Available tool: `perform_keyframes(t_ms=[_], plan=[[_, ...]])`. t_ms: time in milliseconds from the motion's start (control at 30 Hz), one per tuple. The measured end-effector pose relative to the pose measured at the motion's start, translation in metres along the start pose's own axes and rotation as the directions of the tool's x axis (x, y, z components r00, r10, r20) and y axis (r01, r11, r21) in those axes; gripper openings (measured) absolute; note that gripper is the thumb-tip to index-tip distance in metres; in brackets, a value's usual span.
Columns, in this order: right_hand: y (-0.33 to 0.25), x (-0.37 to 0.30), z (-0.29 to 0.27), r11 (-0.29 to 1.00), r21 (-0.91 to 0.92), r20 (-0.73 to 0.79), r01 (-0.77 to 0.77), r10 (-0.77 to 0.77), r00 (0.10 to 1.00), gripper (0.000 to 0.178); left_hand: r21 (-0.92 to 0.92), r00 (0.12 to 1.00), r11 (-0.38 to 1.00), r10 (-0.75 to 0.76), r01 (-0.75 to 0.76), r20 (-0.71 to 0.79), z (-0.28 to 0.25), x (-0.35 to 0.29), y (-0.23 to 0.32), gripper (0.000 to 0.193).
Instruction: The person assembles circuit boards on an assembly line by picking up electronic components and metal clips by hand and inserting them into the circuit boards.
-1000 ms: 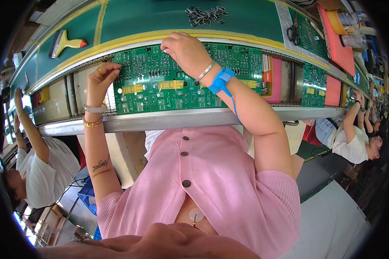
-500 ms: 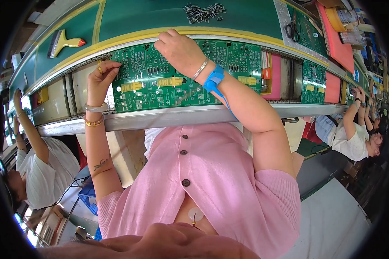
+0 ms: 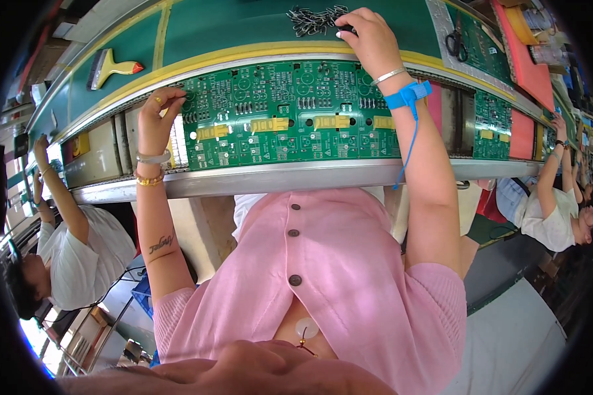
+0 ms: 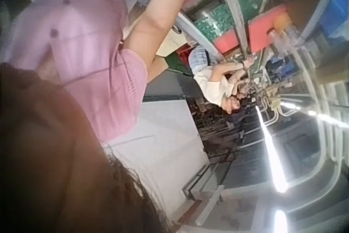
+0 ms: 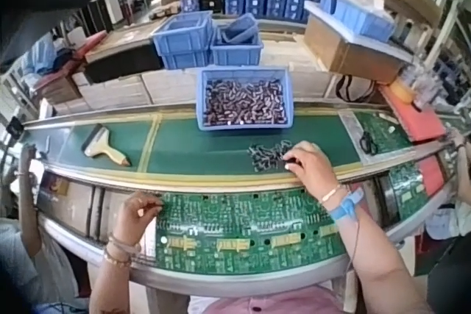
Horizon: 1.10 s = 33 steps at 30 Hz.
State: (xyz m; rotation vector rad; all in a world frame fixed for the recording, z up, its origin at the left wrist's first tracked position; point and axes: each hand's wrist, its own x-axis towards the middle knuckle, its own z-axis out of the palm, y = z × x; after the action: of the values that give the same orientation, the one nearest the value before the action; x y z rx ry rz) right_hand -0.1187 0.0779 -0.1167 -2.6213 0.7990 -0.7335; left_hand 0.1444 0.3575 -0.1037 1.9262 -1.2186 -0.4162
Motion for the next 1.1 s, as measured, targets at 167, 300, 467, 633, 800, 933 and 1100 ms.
perform_keyframes(t_ms=[167, 300, 467, 633, 800, 933, 1100], plan=[[-0.002, -0.001, 0.007, 0.998, -0.056, 0.033, 0.020, -0.018, 0.999, 0.007, 0.168, 0.995, 0.981, 0.088, -0.095, 0.046, 0.006, 0.014, 0.007, 0.010], [-0.023, -0.007, 0.004, 0.997, 0.043, -0.003, -0.068, 0.068, 0.998, 0.009, 0.203, 0.993, 0.973, 0.095, -0.107, 0.067, 0.009, 0.018, 0.007, 0.009], [-0.030, -0.013, 0.003, 0.935, 0.333, 0.042, -0.122, 0.114, 0.993, 0.011, 0.261, 0.991, 0.959, 0.081, -0.106, 0.106, 0.007, 0.022, 0.011, 0.009], [-0.032, -0.012, 0.001, 0.928, 0.276, 0.140, -0.251, 0.220, 0.966, 0.012, 0.272, 0.987, 0.954, 0.094, -0.126, 0.127, 0.006, 0.025, 0.009, 0.009], [-0.031, -0.014, 0.004, 0.954, 0.249, 0.063, -0.166, 0.155, 0.986, 0.010, 0.260, 0.985, 0.956, 0.101, -0.135, 0.142, 0.005, 0.027, 0.009, 0.009], [-0.033, -0.015, 0.005, 0.933, 0.350, -0.013, -0.081, 0.091, 0.996, 0.010, 0.334, 0.961, 0.908, 0.197, -0.254, 0.196, 0.003, 0.031, 0.011, 0.010], [-0.038, -0.017, -0.001, 0.921, 0.369, 0.015, -0.126, 0.129, 0.991, 0.010, 0.412, 0.915, 0.820, 0.318, -0.398, 0.249, 0.006, 0.032, 0.014, 0.011]])
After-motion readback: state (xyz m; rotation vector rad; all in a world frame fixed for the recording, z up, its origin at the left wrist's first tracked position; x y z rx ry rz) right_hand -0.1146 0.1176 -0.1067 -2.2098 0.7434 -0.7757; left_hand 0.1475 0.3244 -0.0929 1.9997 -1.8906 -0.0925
